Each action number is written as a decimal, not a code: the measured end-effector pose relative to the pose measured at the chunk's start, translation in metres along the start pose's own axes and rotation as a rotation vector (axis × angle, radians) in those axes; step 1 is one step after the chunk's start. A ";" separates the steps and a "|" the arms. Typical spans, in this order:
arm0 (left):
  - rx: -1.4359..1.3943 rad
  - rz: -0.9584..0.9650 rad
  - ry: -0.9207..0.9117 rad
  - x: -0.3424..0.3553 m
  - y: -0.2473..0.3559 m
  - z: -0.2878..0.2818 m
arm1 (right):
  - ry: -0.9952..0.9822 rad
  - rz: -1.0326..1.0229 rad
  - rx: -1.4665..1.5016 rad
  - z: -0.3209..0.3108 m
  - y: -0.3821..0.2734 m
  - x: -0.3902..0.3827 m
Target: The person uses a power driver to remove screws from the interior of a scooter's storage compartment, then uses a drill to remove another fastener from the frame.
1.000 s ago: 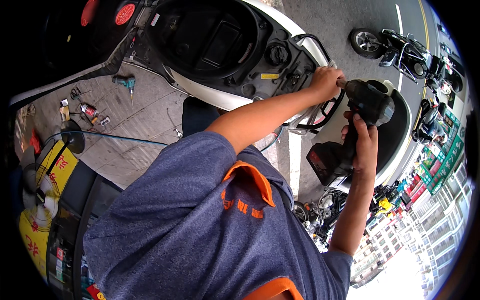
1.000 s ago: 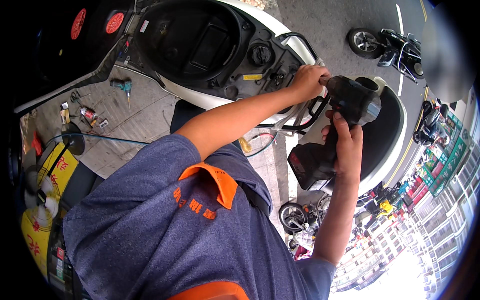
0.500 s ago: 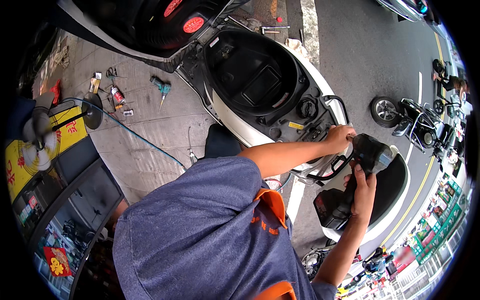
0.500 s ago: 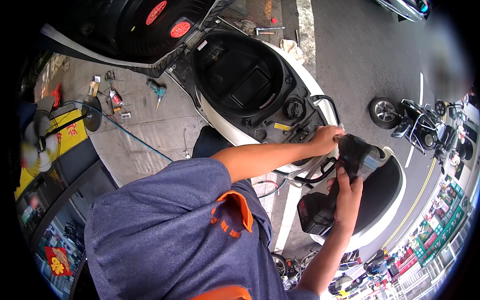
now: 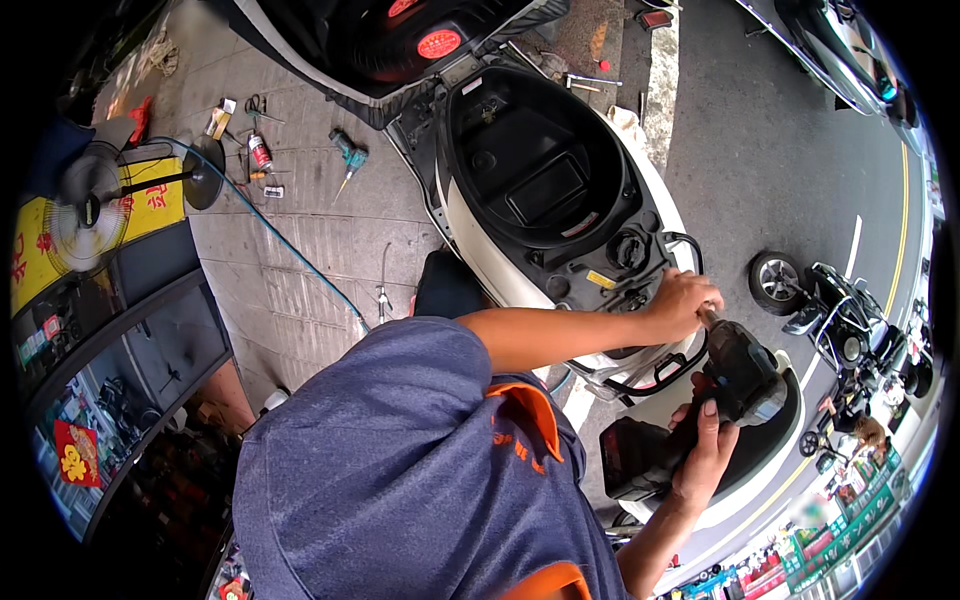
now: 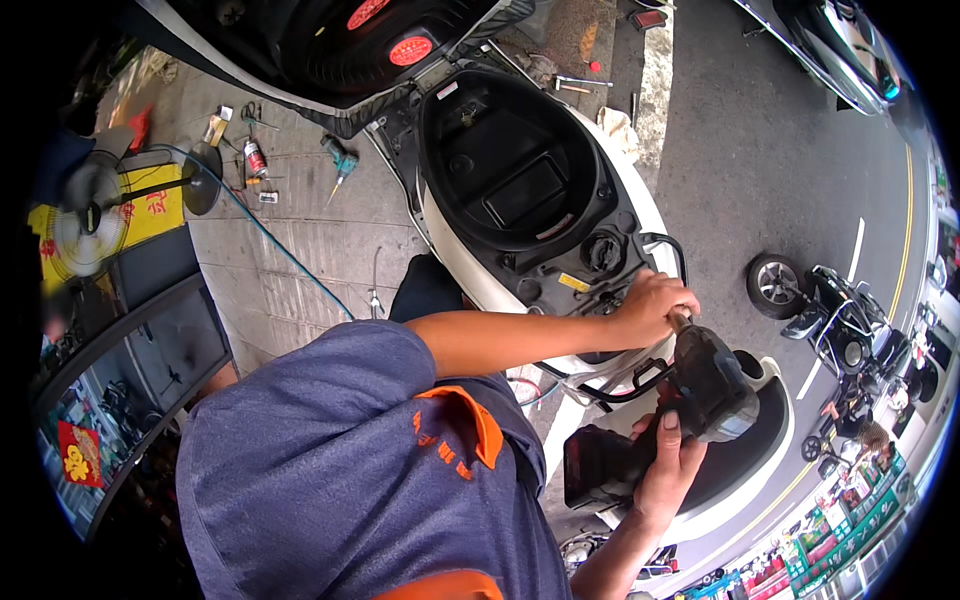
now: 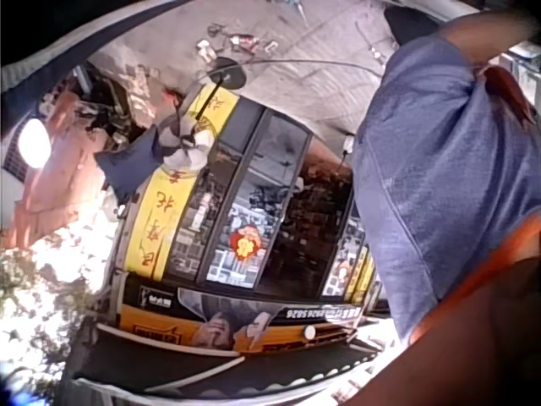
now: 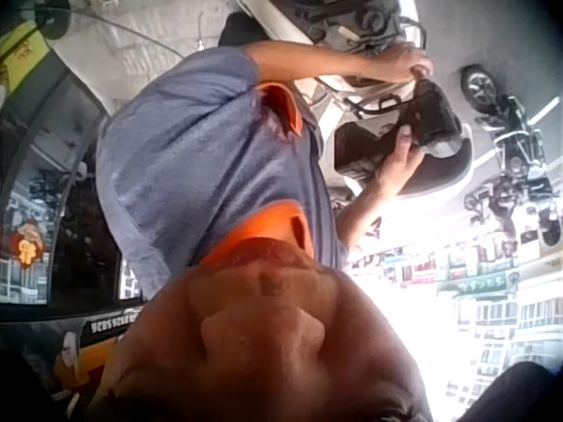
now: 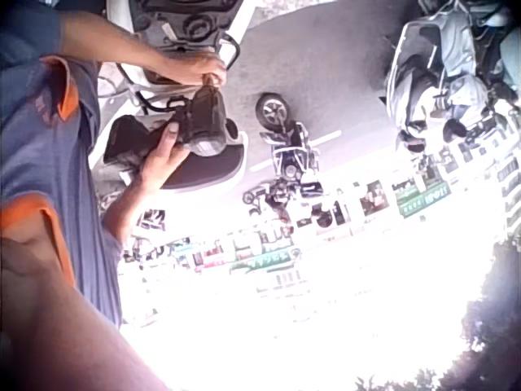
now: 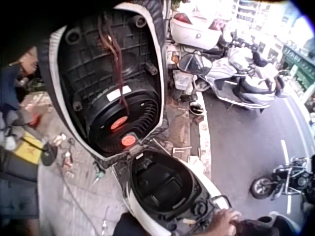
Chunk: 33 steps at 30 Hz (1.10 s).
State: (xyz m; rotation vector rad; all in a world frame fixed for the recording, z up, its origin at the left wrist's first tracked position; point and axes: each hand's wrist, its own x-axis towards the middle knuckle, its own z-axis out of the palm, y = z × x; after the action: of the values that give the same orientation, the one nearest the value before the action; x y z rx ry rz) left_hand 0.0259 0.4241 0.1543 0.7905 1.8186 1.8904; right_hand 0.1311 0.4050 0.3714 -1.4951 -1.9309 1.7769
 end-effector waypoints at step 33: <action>-0.415 -0.530 0.111 -0.059 -0.120 -0.378 | -0.563 0.287 0.260 0.253 0.097 0.147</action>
State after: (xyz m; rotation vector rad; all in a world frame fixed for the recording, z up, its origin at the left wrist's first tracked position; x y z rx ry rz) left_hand -0.1838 0.1053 0.0304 0.0508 1.4247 1.8664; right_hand -0.0552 0.3161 0.1421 -1.3312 -1.6354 2.6922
